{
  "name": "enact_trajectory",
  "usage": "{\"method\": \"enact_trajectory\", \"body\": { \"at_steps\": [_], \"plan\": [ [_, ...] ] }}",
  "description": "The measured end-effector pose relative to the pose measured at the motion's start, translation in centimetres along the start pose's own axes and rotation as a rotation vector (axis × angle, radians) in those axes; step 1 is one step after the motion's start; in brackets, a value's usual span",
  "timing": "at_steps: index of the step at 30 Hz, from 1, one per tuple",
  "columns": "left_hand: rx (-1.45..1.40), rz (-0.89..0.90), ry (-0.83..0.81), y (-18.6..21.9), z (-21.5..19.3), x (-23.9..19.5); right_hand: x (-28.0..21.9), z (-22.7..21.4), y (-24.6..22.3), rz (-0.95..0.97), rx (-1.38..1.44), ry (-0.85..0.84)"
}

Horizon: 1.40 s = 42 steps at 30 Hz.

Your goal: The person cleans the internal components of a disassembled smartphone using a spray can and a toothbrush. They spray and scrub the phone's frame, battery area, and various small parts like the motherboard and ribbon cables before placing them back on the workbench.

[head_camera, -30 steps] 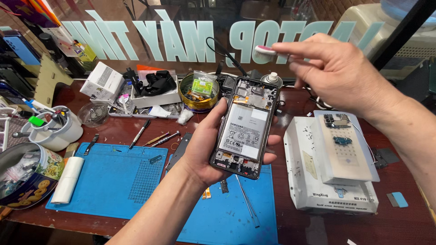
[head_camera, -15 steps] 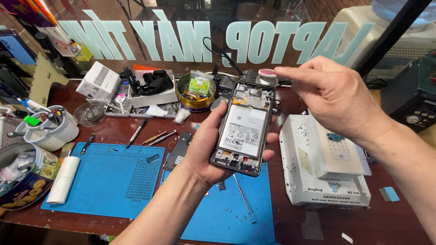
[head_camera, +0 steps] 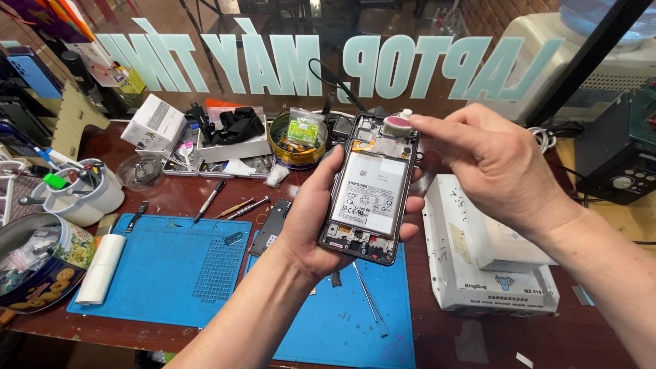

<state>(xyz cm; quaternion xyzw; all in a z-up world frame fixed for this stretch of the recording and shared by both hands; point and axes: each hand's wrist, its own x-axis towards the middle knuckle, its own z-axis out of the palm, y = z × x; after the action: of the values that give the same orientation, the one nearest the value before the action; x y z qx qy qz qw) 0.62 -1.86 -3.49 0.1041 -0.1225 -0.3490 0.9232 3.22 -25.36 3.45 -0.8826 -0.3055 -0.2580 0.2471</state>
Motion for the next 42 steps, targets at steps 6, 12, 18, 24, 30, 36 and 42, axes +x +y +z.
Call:
{"method": "enact_trajectory", "body": {
  "at_steps": [6, 12, 18, 24, 30, 36, 42],
  "plan": [
    [0.024, 0.01, 0.039, -0.2, -0.2, -0.1, 0.1, -0.6, -0.1, 0.091, -0.01, 0.041],
    [0.076, 0.035, 0.15, 0.1, -0.4, -0.3, -1.6, 2.1, 3.8, 0.384, 0.051, 0.113],
    [0.148, 0.075, 0.26, 1.1, -0.9, -1.2, -3.1, 5.8, 6.8, 1.17, 0.801, -0.061],
    [0.409, 0.148, 0.653, 2.4, -3.8, -2.6, -6.9, 10.6, 5.2, 1.318, 0.538, -0.38],
    [0.113, 0.17, 0.657, 1.9, -7.2, -4.7, -12.0, 17.5, 5.6, 1.013, -0.007, -0.716],
    [0.2, 0.078, 0.646, 2.6, -9.0, -6.0, -14.8, 20.6, 5.8, 0.826, -0.189, -0.639],
    [0.325, -0.036, 0.7, 2.9, -9.8, -5.4, -12.3, 16.9, 2.5, 0.817, -0.09, -0.476]
  ]
}}
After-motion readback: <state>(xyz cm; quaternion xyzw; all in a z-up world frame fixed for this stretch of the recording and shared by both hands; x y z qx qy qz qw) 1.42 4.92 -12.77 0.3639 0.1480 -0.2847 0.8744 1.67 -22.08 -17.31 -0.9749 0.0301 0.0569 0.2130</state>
